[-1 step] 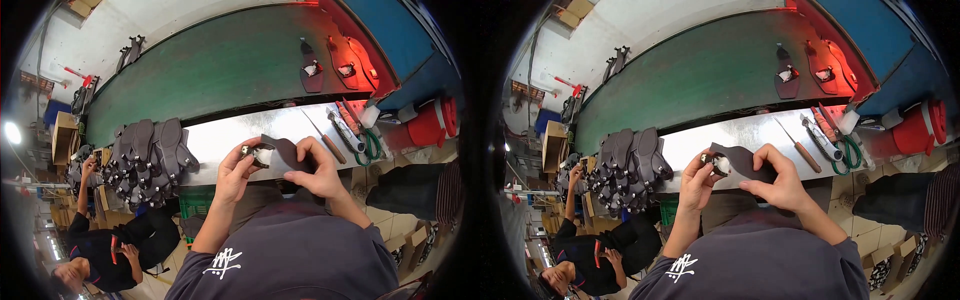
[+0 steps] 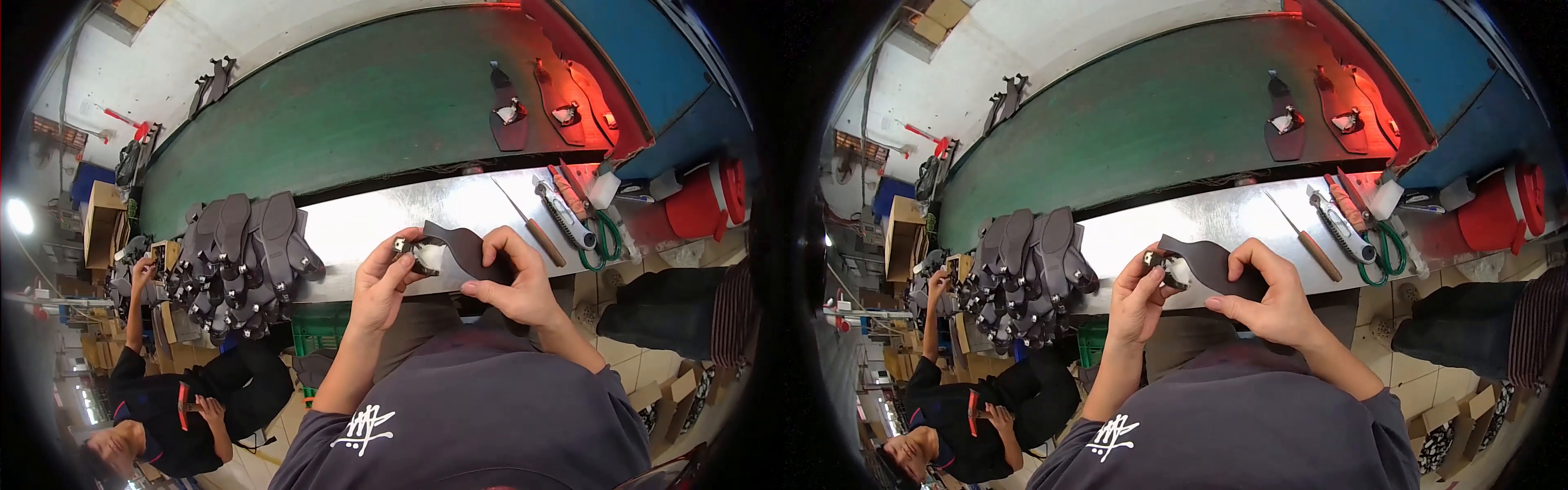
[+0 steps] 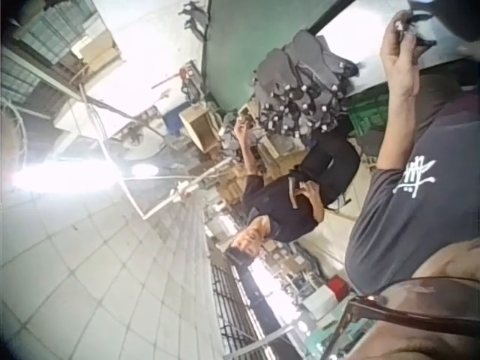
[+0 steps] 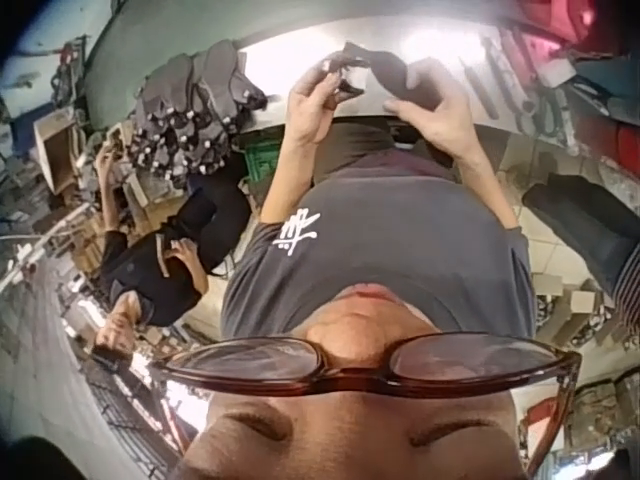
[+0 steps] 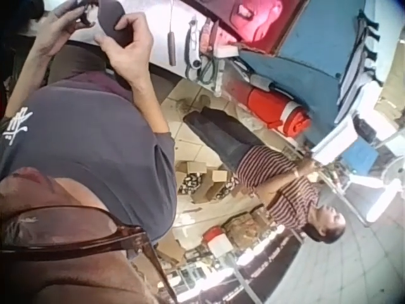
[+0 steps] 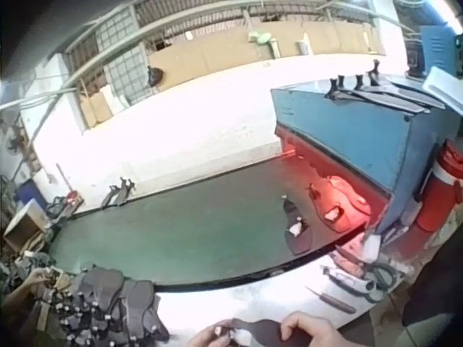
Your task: Assembling shoe soles and components at a workbench in a factory.
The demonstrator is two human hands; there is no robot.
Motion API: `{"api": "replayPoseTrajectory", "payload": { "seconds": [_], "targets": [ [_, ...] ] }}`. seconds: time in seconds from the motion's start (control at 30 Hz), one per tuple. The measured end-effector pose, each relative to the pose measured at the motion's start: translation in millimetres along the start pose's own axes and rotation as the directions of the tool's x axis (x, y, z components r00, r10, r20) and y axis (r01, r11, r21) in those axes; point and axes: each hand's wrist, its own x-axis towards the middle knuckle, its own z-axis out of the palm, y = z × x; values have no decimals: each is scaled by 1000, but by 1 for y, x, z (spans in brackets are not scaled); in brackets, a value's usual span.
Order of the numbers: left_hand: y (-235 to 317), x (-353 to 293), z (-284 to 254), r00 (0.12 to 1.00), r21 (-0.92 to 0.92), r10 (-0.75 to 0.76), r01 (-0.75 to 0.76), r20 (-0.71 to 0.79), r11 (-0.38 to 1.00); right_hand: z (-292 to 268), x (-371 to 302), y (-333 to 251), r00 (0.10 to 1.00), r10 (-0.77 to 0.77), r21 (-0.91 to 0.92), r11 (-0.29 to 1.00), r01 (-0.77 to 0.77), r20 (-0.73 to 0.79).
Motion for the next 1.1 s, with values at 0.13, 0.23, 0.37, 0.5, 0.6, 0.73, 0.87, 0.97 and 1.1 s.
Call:
{"api": "replayPoseTrajectory", "payload": {
  "seconds": [0.13,0.23,0.37,0.5,0.6,0.73,0.87,0.97,1.1],
  "targets": [
    [-1,-6,-3,993,157,104,-112,59,981,-1,-5,-6,990,121,227,964,-135,75],
    [0,-10,2,991,194,129,-132,26,972,6,-1,-13,987,119,431,889,-154,107],
    [-2,-11,4,985,184,169,-171,27,968,11,0,0,982,134,476,861,-180,129],
    [-8,-9,-1,991,79,133,-133,7,988,12,-4,7,979,171,452,869,-202,108],
    [-8,-11,-1,996,-94,60,-66,-72,993,11,-2,8,984,134,361,917,-169,121],
    [-10,-9,-6,998,-94,45,-49,-43,994,12,-6,12,999,43,191,981,-37,-27],
    [-10,-9,-9,998,-39,54,-55,-28,998,5,-8,-2,995,-92,-109,990,87,-44],
    [-9,-10,-8,999,-55,43,-41,24,998,6,-13,-8,995,-98,-234,967,99,19],
    [-9,-9,-8,998,-64,47,-44,48,997,10,-19,-6,992,-122,-210,970,122,12]
  ]
}}
